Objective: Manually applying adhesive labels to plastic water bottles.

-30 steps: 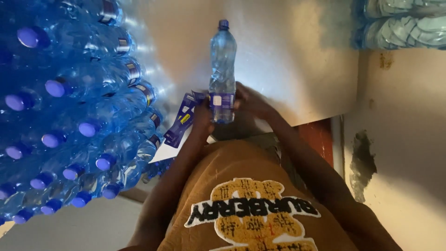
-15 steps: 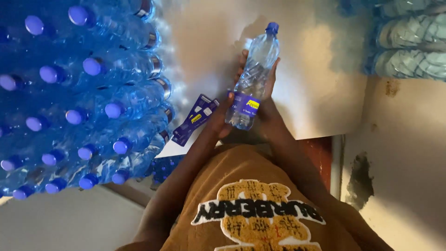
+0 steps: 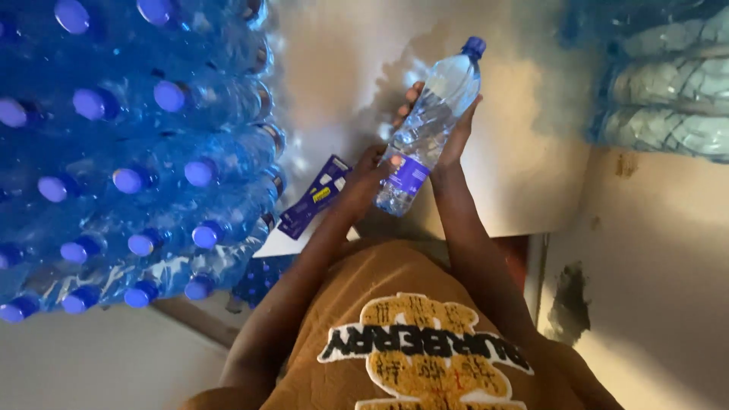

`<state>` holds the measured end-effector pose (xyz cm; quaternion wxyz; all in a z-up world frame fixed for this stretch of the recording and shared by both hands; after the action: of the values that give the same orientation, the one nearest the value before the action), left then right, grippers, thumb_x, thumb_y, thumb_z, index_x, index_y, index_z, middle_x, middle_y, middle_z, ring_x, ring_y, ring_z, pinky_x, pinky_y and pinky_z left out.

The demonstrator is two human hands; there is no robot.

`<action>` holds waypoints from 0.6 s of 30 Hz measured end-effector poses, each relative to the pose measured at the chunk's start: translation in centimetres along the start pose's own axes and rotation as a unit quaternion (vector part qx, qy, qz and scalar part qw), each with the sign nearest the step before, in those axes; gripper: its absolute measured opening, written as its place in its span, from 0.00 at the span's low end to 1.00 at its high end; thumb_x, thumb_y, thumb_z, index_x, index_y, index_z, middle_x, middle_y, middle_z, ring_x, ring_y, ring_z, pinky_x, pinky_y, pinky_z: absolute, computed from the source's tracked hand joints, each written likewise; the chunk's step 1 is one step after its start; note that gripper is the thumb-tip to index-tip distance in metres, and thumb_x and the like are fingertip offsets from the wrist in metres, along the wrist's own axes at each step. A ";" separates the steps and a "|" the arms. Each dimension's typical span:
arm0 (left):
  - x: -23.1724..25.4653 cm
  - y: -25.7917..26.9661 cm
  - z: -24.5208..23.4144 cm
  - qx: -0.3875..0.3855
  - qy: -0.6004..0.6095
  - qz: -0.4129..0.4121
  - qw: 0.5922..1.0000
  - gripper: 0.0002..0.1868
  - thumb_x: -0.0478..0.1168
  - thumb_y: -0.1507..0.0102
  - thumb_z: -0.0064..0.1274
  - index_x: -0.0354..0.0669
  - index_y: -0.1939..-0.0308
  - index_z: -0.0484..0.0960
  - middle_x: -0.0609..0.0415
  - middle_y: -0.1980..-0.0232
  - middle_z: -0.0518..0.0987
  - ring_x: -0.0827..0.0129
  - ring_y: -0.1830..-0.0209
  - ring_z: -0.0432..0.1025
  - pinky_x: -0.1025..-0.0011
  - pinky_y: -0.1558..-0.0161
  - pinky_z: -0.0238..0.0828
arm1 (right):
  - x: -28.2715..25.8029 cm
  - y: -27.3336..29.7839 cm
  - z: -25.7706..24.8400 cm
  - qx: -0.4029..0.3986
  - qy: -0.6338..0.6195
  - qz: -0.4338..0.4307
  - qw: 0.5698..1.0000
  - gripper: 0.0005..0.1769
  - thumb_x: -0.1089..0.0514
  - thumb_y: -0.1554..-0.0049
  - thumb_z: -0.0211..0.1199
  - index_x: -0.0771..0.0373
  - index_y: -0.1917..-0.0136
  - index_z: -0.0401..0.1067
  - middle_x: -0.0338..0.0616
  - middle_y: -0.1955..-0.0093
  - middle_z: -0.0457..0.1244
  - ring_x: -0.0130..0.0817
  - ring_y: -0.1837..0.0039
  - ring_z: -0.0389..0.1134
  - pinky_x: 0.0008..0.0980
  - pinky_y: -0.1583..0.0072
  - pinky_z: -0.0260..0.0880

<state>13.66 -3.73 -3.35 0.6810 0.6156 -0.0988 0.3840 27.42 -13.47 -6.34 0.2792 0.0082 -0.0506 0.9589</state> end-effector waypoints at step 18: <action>-10.0 -1.8 -8.0 0.189 0.275 0.072 0.940 0.27 0.58 0.34 0.56 0.45 0.39 0.77 0.45 0.43 0.85 0.53 0.45 0.85 0.61 0.54 0.81 | 3.4 -12.1 3.0 0.203 0.684 -0.098 0.694 0.27 0.49 0.42 0.84 0.56 0.34 0.78 0.39 0.38 0.74 0.34 0.35 0.75 0.40 0.32 0.78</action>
<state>5.24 -0.36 -12.59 0.5232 0.5945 0.1231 0.5981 31.01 -1.85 -2.09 0.3203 -0.5885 0.3514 0.6539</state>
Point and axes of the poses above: each hand's wrist, its own y-axis away from the middle knuckle, its own z-axis out of the palm, x = y × z, the point moved 5 cm from there along -y, towards the middle knuckle
